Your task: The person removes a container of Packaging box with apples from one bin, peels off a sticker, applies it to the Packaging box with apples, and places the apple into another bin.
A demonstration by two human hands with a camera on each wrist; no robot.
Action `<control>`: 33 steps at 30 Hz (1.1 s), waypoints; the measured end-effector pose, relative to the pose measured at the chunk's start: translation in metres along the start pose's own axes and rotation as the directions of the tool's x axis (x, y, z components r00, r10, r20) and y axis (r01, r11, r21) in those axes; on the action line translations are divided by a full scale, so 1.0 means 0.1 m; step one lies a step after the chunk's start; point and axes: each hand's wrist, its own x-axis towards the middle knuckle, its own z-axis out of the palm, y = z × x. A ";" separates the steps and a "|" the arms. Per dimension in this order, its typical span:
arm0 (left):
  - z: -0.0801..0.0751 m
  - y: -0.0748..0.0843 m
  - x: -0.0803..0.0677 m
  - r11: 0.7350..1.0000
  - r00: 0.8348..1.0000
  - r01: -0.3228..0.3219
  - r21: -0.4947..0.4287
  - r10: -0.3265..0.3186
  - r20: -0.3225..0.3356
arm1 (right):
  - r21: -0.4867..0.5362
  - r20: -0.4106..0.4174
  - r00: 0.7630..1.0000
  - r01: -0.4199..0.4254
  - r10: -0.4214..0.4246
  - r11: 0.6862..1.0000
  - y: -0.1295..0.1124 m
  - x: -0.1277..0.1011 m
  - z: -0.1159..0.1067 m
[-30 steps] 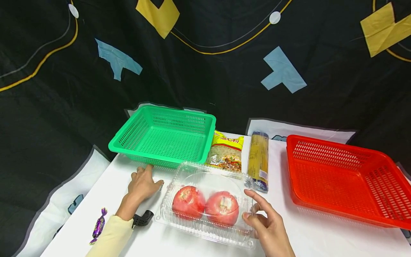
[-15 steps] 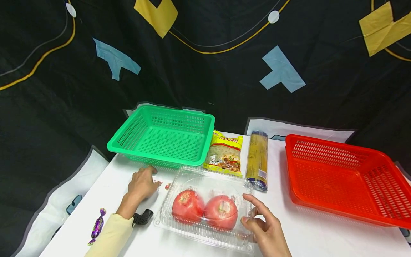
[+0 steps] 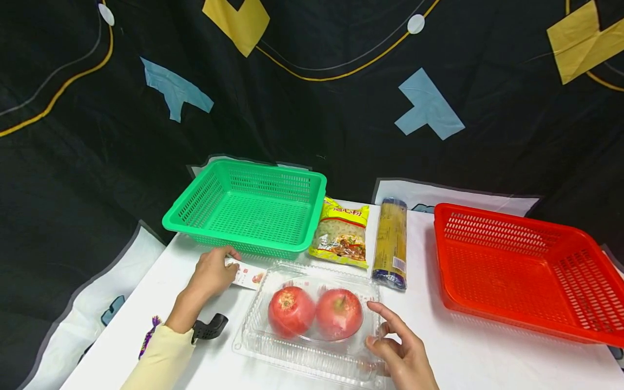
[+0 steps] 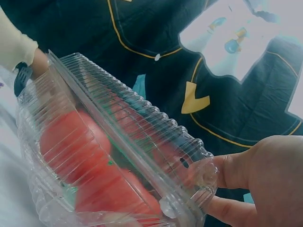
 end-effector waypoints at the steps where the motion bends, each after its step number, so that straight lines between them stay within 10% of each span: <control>1: -0.01 0.02 -0.01 1.000 1.000 -0.008 -0.014 0.008 -0.001 | -0.009 -0.011 1.000 -0.002 0.002 1.000 0.01 0.00 0.00; 33: -0.28 0.39 -0.17 0.976 0.990 -0.139 -0.169 0.134 -0.039 | -0.030 -0.083 0.996 0.019 -0.021 0.999 0.35 -0.05 0.07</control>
